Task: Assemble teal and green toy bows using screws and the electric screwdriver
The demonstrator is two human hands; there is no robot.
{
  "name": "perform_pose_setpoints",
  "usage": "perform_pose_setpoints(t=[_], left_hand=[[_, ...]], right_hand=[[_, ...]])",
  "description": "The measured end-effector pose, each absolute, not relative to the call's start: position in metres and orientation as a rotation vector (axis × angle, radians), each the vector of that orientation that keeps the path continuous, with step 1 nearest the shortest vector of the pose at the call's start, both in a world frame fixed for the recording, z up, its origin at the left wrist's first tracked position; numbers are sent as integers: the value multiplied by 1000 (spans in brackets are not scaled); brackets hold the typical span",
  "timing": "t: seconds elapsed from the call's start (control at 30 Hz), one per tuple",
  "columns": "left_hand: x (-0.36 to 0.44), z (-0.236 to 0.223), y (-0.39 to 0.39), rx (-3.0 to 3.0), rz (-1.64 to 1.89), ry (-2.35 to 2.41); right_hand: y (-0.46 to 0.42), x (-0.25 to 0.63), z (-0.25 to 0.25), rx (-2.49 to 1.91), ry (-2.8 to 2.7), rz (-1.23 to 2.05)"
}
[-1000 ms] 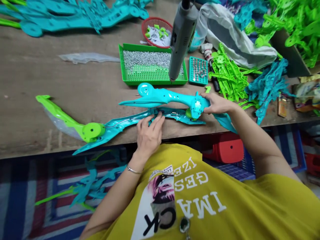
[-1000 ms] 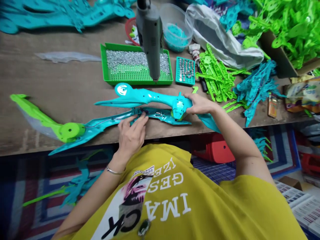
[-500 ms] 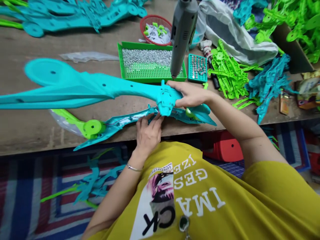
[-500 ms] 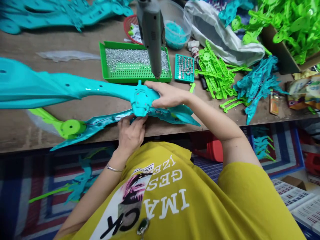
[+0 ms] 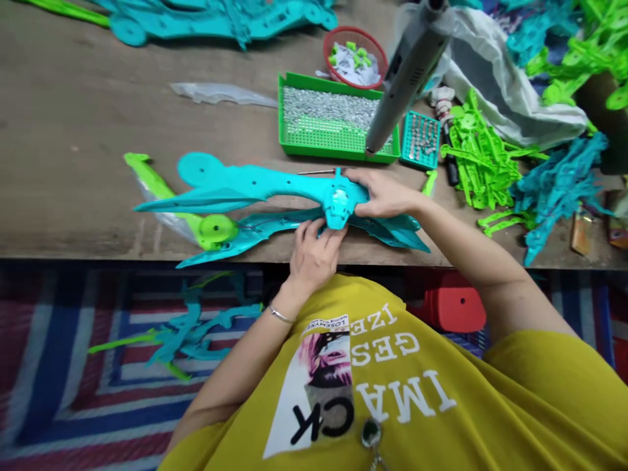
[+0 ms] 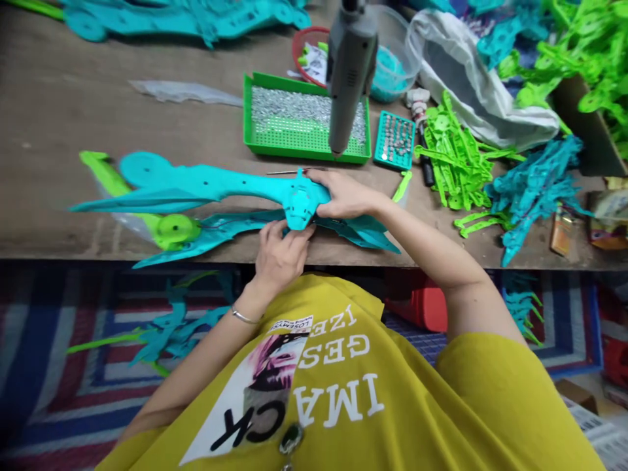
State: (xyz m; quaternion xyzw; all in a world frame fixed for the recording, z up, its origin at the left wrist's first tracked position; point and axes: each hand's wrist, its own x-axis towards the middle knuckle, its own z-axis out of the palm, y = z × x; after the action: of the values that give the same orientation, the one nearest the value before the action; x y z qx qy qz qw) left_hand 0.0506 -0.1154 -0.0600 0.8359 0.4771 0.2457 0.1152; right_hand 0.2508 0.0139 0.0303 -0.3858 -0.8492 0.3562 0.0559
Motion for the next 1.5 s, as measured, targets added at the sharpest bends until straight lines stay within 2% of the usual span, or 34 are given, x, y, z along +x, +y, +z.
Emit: perform_pose_setpoints(t=[0.3, 0.67, 0.93, 1.07, 1.23, 1.3, 1.37, 1.43, 1.5], left_hand=[[49, -58, -116, 2577, 595, 1394], [48, -66, -118, 2668, 532, 1338], [46, -63, -116, 2707, 577, 1302], [36, -67, -115, 2697, 708, 1195], [15, -71, -138, 2693, 1070, 1087], [-1, -63, -154, 2656, 1182, 1196], [-23, -49, -167, 2463, 1270, 1630], [-50, -33, -169, 1944, 1436, 2292], [-80, -20, -161, 1390, 1552, 2519]], right_hand=[[-2, 240, 13, -1159, -2619, 912], [8, 247, 7, -1102, -2575, 1168], [11, 246, 3, -1129, -2617, 1209], [13, 248, 0, -1140, -2600, 1233], [10, 249, 0, -1125, -2598, 1224], [8, 249, 1, -1128, -2599, 1217], [7, 248, 1, -1146, -2603, 1202], [6, 248, 0, -1158, -2615, 1182], [5, 248, -1, -1159, -2623, 1165]])
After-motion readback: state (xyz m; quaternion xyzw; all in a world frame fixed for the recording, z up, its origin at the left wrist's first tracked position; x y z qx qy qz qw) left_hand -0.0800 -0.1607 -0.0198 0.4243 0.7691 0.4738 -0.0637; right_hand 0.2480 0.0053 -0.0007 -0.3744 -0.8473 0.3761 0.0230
